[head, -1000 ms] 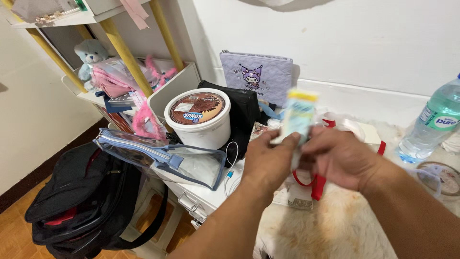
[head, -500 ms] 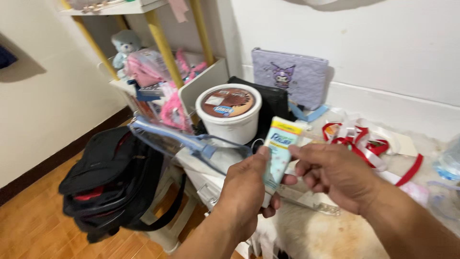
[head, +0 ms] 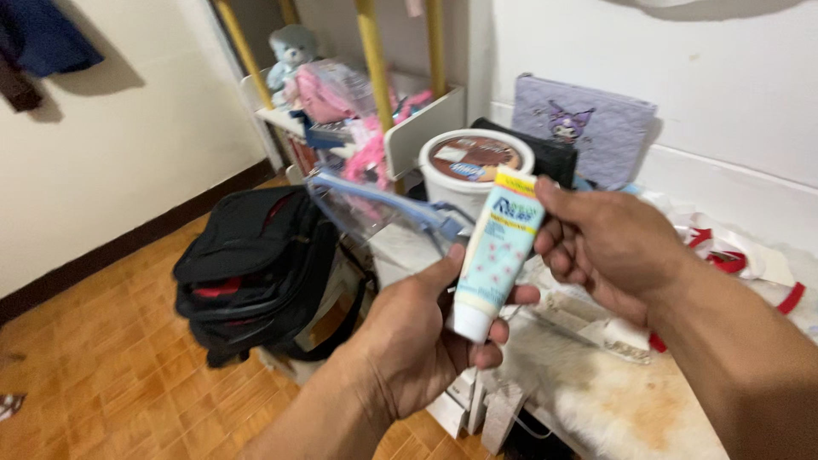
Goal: The person opens a black backpack and places several items inside, including a power adapter with cables, a small round container, a tube of cream, and a water bottle. The person then closes the backpack.
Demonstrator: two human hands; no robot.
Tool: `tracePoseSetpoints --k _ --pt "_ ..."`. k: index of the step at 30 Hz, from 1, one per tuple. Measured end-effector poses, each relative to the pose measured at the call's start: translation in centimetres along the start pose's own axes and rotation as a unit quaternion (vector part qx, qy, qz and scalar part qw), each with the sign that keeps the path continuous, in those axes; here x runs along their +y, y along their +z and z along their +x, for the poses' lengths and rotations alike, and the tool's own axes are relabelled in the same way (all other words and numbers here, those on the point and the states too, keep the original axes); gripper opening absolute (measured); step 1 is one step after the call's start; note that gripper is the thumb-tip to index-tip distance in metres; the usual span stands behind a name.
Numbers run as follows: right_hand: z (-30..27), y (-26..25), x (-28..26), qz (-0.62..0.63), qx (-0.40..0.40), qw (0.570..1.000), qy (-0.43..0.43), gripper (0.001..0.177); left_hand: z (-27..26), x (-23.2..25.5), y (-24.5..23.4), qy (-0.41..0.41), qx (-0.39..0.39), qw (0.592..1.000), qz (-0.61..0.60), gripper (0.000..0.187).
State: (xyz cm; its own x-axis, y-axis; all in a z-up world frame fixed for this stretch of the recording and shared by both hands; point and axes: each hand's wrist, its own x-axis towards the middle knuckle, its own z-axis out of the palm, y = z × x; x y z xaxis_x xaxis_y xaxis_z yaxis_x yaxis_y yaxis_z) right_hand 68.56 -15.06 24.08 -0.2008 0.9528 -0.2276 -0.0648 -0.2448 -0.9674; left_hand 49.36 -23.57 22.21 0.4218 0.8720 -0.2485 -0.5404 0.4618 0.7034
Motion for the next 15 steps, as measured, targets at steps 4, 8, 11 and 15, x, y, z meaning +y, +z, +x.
tracePoseSetpoints --k 4,8,11,15 --pt "-0.4 4.0 -1.7 -0.045 -0.019 0.999 -0.015 0.04 -3.1 1.2 -1.5 0.043 -0.016 0.999 -0.023 0.057" --pt "-0.7 8.0 -2.6 -0.069 -0.046 0.996 -0.028 0.039 -5.8 2.4 -2.9 0.079 0.004 0.996 -0.043 0.057" --pt "-0.8 10.6 -2.7 -0.077 -0.078 0.993 -0.045 0.038 -7.8 3.1 -4.1 0.104 -0.002 0.993 -0.054 0.056" --pt "-0.6 13.5 -2.6 -0.072 -0.114 0.989 -0.055 0.034 -10.1 3.8 -5.6 0.127 -0.006 0.989 -0.073 0.054"
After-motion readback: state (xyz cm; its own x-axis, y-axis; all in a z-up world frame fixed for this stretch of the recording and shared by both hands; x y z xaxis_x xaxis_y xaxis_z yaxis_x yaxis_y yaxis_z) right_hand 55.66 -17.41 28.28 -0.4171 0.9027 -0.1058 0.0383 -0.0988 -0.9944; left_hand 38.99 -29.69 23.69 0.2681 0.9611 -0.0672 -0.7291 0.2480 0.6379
